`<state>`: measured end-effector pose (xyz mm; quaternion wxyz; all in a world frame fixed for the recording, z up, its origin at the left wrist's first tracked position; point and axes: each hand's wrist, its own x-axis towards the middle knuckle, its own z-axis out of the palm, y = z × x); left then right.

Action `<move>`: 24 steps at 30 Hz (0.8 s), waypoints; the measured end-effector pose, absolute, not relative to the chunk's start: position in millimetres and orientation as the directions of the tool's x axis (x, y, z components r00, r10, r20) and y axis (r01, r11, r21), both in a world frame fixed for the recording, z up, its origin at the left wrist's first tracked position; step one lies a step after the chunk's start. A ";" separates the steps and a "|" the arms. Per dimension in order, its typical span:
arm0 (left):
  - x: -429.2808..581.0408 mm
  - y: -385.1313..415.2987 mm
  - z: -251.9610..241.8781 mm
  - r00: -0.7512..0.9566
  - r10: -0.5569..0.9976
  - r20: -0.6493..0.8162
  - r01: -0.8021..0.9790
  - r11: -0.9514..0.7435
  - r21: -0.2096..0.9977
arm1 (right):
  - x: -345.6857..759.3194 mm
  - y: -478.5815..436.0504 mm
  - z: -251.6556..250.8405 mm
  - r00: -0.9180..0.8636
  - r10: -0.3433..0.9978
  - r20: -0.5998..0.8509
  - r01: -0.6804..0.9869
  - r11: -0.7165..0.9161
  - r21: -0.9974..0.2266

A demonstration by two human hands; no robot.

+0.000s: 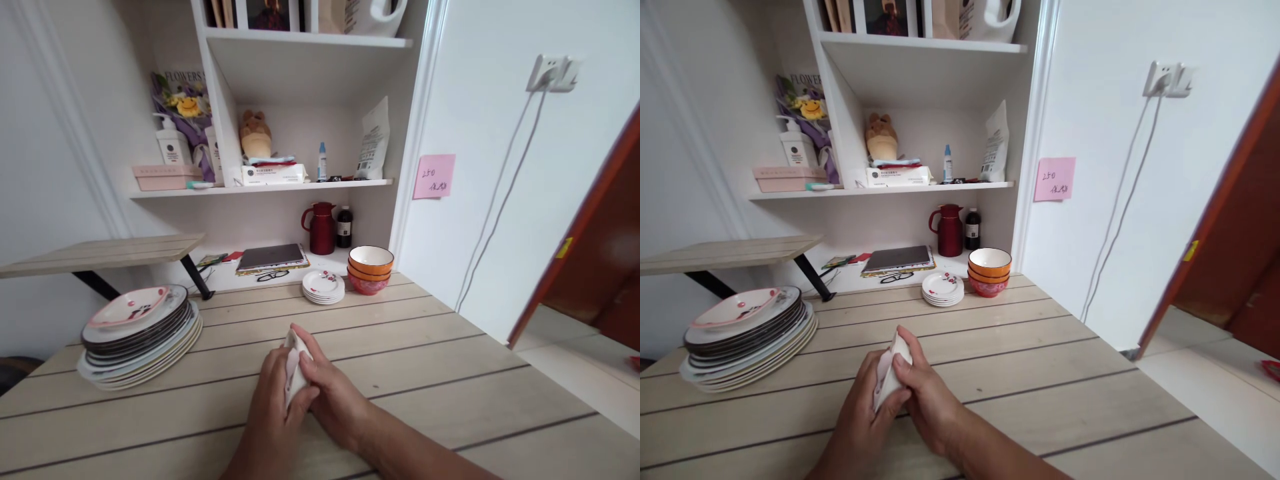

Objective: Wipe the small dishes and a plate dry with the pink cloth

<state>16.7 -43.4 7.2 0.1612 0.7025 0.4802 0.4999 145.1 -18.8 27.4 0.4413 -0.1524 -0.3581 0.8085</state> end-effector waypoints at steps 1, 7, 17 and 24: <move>15.4 -42.6 6.0 0.044 0.822 0.568 0.543 -0.497 0.677 | 145.0 -18.9 26.5 -0.566 0.821 0.069 -0.604 -0.357 -0.712; 12.0 -41.3 1.3 0.126 0.761 0.637 0.679 -0.534 0.504 | 145.8 -16.8 23.5 -0.561 0.827 0.050 -0.624 -0.381 -0.682; 24.1 -46.0 10.8 0.390 0.565 0.727 0.749 -0.654 0.107 | 145.2 -7.5 26.6 -0.581 0.804 -0.124 -0.625 -0.539 -0.565; 27.4 -49.2 5.5 0.205 0.594 0.778 0.680 -0.658 0.323 | 152.0 -6.6 34.5 -0.668 0.737 -0.099 -0.521 -0.559 -0.645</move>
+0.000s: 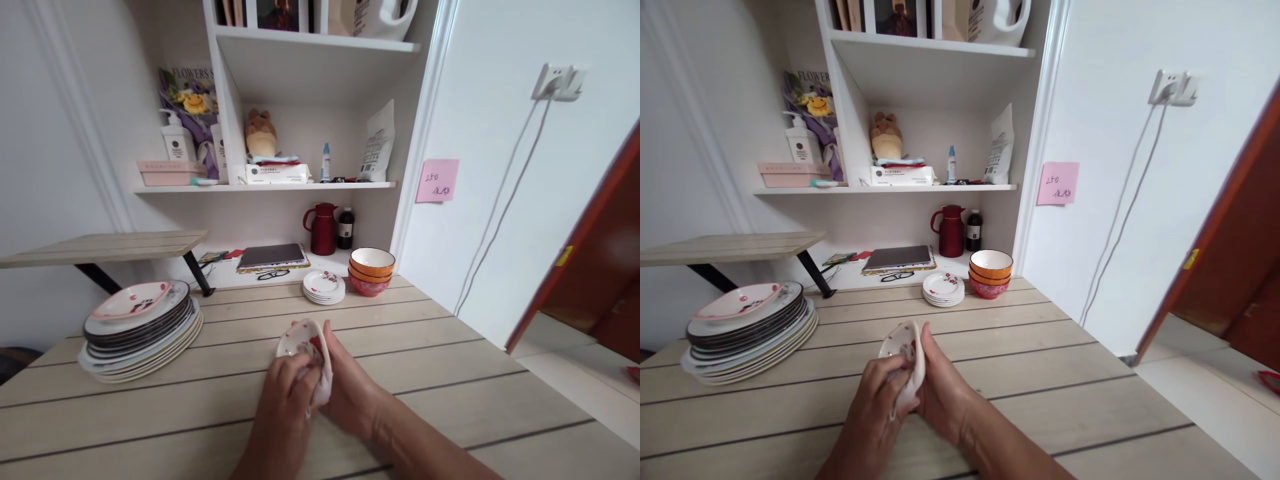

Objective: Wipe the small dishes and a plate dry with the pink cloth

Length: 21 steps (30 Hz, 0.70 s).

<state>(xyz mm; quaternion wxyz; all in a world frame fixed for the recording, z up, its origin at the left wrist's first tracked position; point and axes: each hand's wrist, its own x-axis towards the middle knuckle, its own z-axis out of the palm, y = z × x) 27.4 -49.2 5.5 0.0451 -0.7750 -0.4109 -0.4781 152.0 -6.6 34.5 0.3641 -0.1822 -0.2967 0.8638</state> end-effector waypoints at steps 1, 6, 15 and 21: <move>27.1 -49.5 5.6 0.124 0.634 0.763 0.650 -0.634 0.420 | 151.3 -8.4 35.2 -0.683 0.728 -0.064 -0.513 -0.539 -0.668; 29.0 -49.2 12.1 -0.106 0.871 0.480 0.351 -0.419 0.838 | 149.4 -13.8 33.2 -0.601 0.794 0.094 -0.596 -0.367 -0.714; 21.2 -46.4 8.4 -0.025 0.844 0.535 0.432 -0.474 0.767 | 145.0 -17.6 22.1 -0.577 0.809 0.111 -0.576 -0.307 -0.758; 16.0 -41.3 0.3 0.043 0.737 0.675 0.612 -0.553 0.565 | 145.7 -17.8 21.5 -0.572 0.815 0.091 -0.579 -0.323 -0.749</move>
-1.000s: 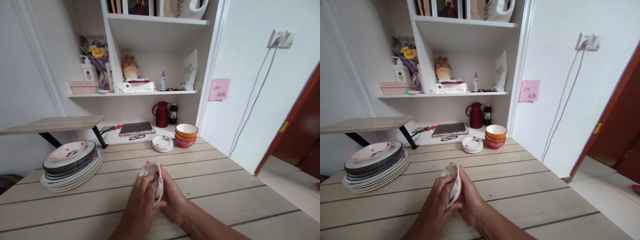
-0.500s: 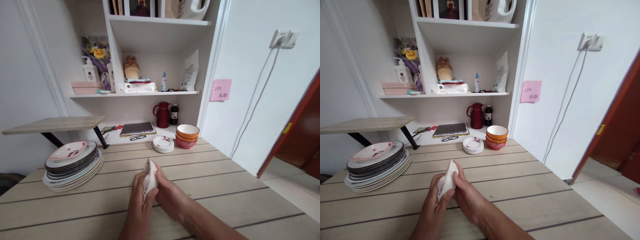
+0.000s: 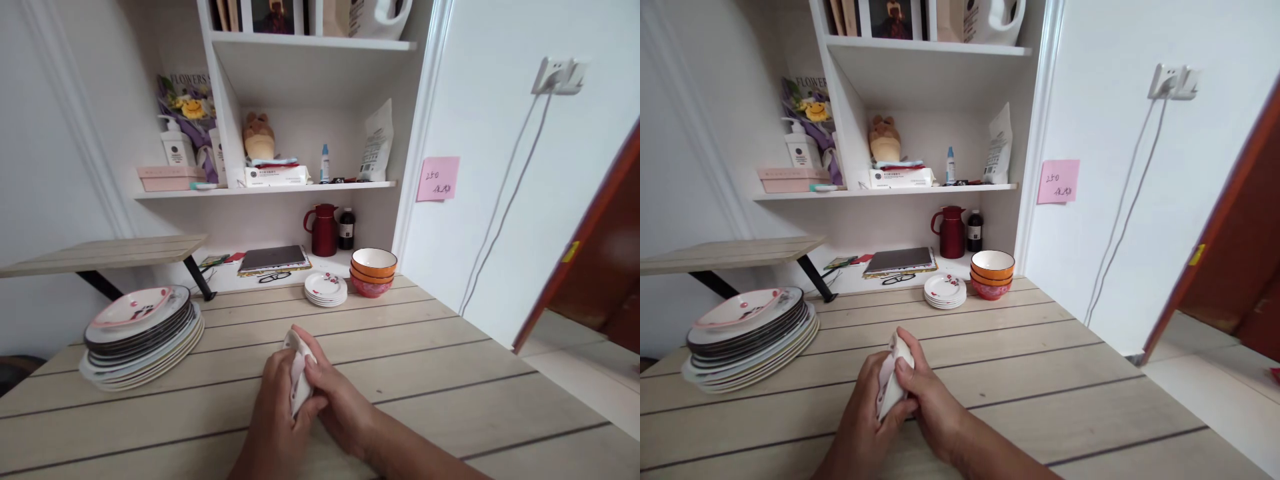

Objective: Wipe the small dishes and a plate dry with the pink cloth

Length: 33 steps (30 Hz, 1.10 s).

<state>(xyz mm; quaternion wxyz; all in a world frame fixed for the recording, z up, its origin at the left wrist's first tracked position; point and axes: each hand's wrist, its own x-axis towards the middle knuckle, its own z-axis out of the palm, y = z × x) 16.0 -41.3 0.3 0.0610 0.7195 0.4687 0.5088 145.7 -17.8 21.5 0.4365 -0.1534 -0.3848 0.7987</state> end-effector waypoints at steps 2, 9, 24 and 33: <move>15.1 -41.0 -0.2 0.083 0.714 0.696 0.646 -0.570 0.508 | 145.8 -17.4 21.8 -0.566 0.819 0.098 -0.603 -0.329 -0.727; 17.7 -45.7 7.4 0.335 0.628 0.702 0.717 -0.653 0.243 | 142.2 -16.1 24.7 -0.623 0.767 -0.151 -0.563 -0.575 -0.593; 30.3 -46.9 15.8 -0.121 0.963 0.242 0.072 -0.234 0.969 | 148.3 -11.7 26.5 -0.561 0.823 0.091 -0.574 -0.308 -0.759; 25.2 -47.1 12.7 -0.017 0.899 0.439 0.306 -0.413 0.858 | 145.4 -18.5 24.2 -0.550 0.834 0.045 -0.576 -0.340 -0.743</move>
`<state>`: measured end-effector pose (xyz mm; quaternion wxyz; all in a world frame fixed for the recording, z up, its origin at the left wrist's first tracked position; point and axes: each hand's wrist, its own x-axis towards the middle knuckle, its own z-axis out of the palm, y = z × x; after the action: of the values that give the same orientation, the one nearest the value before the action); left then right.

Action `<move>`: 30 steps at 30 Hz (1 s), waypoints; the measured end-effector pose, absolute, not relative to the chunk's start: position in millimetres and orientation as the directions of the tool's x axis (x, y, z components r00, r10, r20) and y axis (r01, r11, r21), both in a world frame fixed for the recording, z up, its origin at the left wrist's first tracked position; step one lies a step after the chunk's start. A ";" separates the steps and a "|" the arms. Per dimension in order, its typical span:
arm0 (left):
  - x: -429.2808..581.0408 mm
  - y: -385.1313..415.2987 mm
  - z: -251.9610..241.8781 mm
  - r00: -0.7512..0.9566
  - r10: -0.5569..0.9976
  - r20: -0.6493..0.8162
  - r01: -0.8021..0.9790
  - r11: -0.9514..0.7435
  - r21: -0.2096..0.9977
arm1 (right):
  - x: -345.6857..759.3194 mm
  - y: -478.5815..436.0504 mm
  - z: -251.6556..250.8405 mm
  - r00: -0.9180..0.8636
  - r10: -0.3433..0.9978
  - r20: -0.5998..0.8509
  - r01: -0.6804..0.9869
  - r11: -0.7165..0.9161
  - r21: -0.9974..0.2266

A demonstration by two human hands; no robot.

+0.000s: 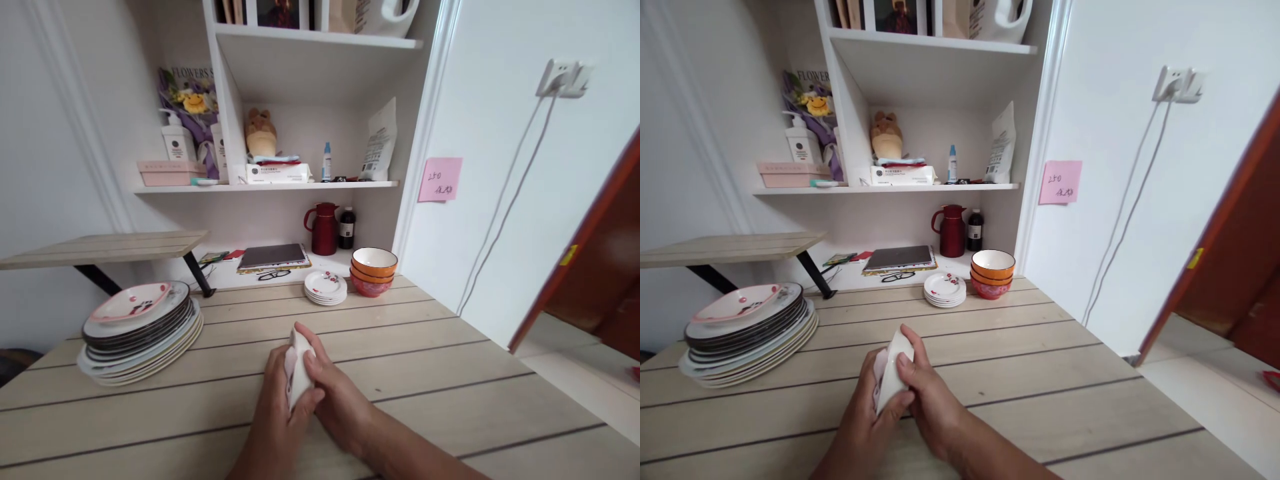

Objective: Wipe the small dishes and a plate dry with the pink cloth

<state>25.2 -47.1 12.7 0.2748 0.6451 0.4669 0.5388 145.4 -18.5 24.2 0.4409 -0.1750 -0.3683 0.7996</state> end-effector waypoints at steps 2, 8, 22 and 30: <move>24.6 -46.0 9.3 -0.018 0.879 0.477 0.350 -0.441 0.826 | 145.5 -18.1 23.0 -0.552 0.833 0.039 -0.581 -0.351 -0.735; 20.2 -46.0 5.0 0.022 0.834 0.551 0.520 -0.481 0.707 | 146.4 -17.4 21.8 -0.556 0.831 0.021 -0.603 -0.385 -0.699; 25.1 -47.2 5.1 0.106 0.791 0.603 0.566 -0.547 0.617 | 143.6 -12.3 26.6 -0.654 0.733 -0.188 -0.483 -0.595 -0.643; 26.8 -46.5 12.8 -0.131 0.949 0.286 0.213 -0.255 0.943 | 146.7 -17.1 29.6 -0.533 0.842 0.087 -0.570 -0.281 -0.772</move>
<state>26.8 -46.5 12.8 0.3335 0.5684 0.5112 0.5517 146.7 -17.1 29.6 0.4514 -0.1724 -0.3945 0.7816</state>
